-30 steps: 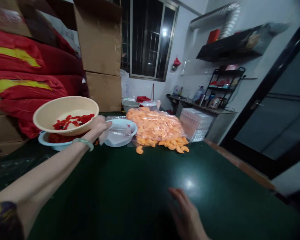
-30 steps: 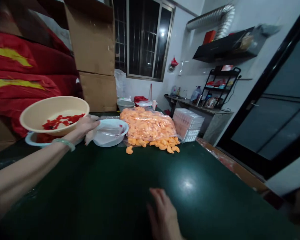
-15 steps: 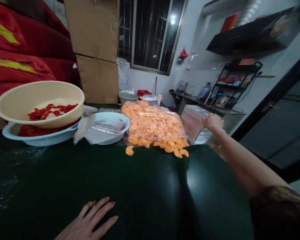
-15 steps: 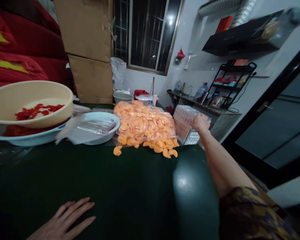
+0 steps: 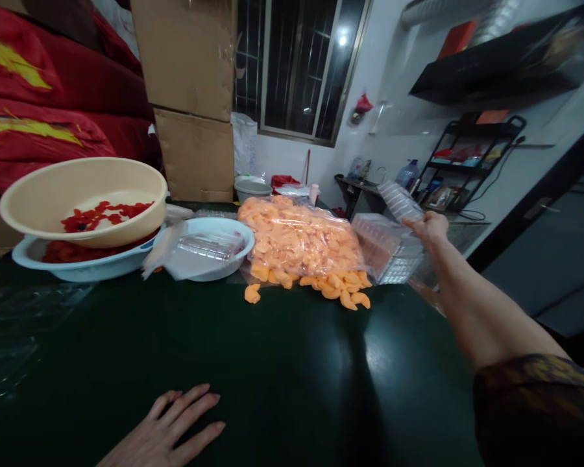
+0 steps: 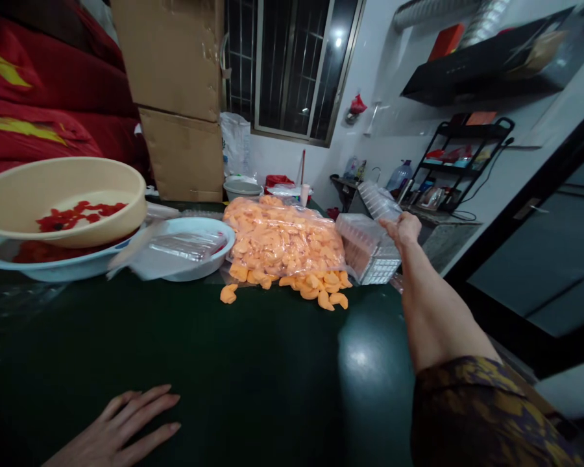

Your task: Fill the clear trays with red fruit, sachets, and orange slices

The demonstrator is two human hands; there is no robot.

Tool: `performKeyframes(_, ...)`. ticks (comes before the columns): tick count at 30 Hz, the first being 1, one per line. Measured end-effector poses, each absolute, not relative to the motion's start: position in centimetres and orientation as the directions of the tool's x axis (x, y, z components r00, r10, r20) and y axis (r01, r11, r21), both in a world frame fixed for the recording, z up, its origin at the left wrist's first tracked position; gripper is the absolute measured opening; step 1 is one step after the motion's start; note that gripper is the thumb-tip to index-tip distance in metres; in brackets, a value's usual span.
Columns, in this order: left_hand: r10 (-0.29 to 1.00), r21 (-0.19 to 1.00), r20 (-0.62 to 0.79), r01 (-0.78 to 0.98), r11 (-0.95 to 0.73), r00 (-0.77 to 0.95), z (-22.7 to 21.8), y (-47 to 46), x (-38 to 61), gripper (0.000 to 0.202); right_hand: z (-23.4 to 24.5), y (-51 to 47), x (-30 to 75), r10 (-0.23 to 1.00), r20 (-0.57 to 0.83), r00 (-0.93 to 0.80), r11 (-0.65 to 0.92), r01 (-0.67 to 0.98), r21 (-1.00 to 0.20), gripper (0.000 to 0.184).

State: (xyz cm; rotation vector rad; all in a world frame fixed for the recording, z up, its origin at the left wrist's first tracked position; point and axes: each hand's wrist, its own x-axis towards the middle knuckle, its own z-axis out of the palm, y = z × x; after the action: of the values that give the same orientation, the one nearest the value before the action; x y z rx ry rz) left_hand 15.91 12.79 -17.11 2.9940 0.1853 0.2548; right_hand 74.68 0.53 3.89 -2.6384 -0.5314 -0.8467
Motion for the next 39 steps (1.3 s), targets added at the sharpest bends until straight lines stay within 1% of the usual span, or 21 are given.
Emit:
performKeyframes(5,0.06,0.202,0.031,0.052,-0.978,0.998,-14.5,12.9,15.4,0.064,4.6,0.1,71.4,0.071,0.647,0.76,-0.836,0.399,-0.377,0.058)
performKeyframes(8,0.102,0.306,-0.046,0.111,-0.946,0.994,-12.9,12.8,15.3,0.06,4.3,-1.1,66.3,0.042,0.723,0.69,-0.687,0.545,-0.48,0.047)
performKeyframes(11,0.143,0.453,-0.045,0.147,-0.879,0.989,-12.3,12.7,15.8,0.063,2.2,-2.4,57.9,0.135,0.746,0.652,-0.466,0.706,-0.533,0.029)
performKeyframes(12,0.17,0.513,-0.019,0.156,-0.844,0.985,-12.2,12.5,16.1,0.064,1.2,-2.8,54.5,0.204,0.737,0.644,-0.386,0.745,-0.544,0.028)
performKeyframes(13,0.211,0.588,0.019,0.16,-0.793,0.977,-12.0,12.2,16.5,0.066,0.0,-3.0,51.0,0.291,0.714,0.636,-0.205,0.771,-0.603,0.028)
performKeyframes(14,0.275,0.682,0.061,0.161,-0.713,0.959,-11.8,11.7,16.9,0.066,-1.4,-3.2,47.5,0.375,0.691,0.618,-0.103,0.768,-0.632,0.03)
performKeyframes(16,0.518,0.915,0.116,0.112,-0.387,0.848,-10.7,10.1,18.1,0.065,-4.0,-3.3,40.7,0.485,0.726,0.486,-0.064,0.848,-0.526,0.027)
performKeyframes(17,0.623,0.982,0.135,-0.018,-0.19,0.77,-9.9,9.2,18.7,0.066,-5.2,-3.4,37.5,0.498,0.773,0.393,-0.062,0.905,-0.421,0.026)
performKeyframes(18,0.712,0.984,0.128,-0.175,-0.007,0.69,-9.1,8.3,19.3,0.064,-6.2,-3.4,34.6,0.535,0.795,0.286,-0.064,0.952,-0.3,0.024)
performKeyframes(19,0.79,0.943,0.058,-0.294,0.158,0.611,-8.2,7.6,19.6,0.056,-6.9,-3.6,32.0,0.568,0.8,0.194,-0.067,0.979,-0.19,0.022)
performKeyframes(21,0.866,0.798,-0.214,-0.43,0.422,0.452,-6.9,6.7,19.4,0.039,-7.5,-4.2,27.8,0.65,0.759,0.047,-0.022,0.999,-0.044,0.018)
performKeyframes(23,0.851,0.698,-0.364,-0.493,0.519,0.379,-6.4,6.7,17.7,0.025,-6.9,-5.2,25.4,0.691,0.721,-0.057,0.134,0.99,-0.05,0.008)
performKeyframes(24,0.844,0.674,-0.379,-0.512,0.533,0.38,-6.4,6.8,16.4,0.023,-6.4,-5.8,24.9,0.668,0.74,-0.079,0.207,0.975,-0.083,0.003)
performKeyframes(26,0.842,0.65,-0.333,-0.543,0.531,0.424,-6.9,7.0,13.5,0.025,-5.0,-6.9,24.9,0.576,0.816,0.042,0.226,0.951,-0.209,0.021)
performKeyframes(28,0.828,0.626,-0.288,-0.561,0.542,0.481,-7.3,6.9,10.8,0.029,-3.8,-7.4,25.6,0.58,0.749,0.319,0.145,0.865,-0.48,0.033)
performKeyframes(30,0.812,0.623,-0.251,-0.555,0.552,0.526,-7.5,6.3,9.0,0.031,-3.2,-7.3,25.9,0.791,0.394,0.468,0.049,0.593,-0.803,0.035)
performKeyframes(31,0.806,0.632,-0.227,-0.547,0.549,0.547,-7.5,5.9,8.5,0.033,-3.1,-7.0,25.8,0.898,0.175,0.404,-0.009,0.414,-0.91,0.037)
performKeyframes(32,0.808,0.649,-0.195,-0.545,0.531,0.556,-7.5,5.4,8.1,0.037,-3.1,-6.7,25.4,0.961,0.008,0.277,-0.067,0.26,-0.963,0.039)
performKeyframes(34,0.848,0.701,-0.151,-0.55,0.454,0.507,-7.7,4.6,7.5,0.053,-3.2,-5.7,23.9,0.989,-0.13,0.063,-0.136,0.089,-0.987,0.038)
performKeyframes(37,0.887,0.765,-0.156,-0.515,0.387,0.434,-8.2,3.7,6.8,0.073,-3.3,-4.2,21.1,0.996,-0.084,0.001,-0.083,0.13,-0.988,0.037)
performKeyframes(39,0.859,0.743,-0.217,-0.493,0.453,0.464,-8.3,3.6,6.1,0.079,-3.3,-3.2,19.4,0.999,-0.041,0.004,-0.041,0.179,-0.983,0.041)
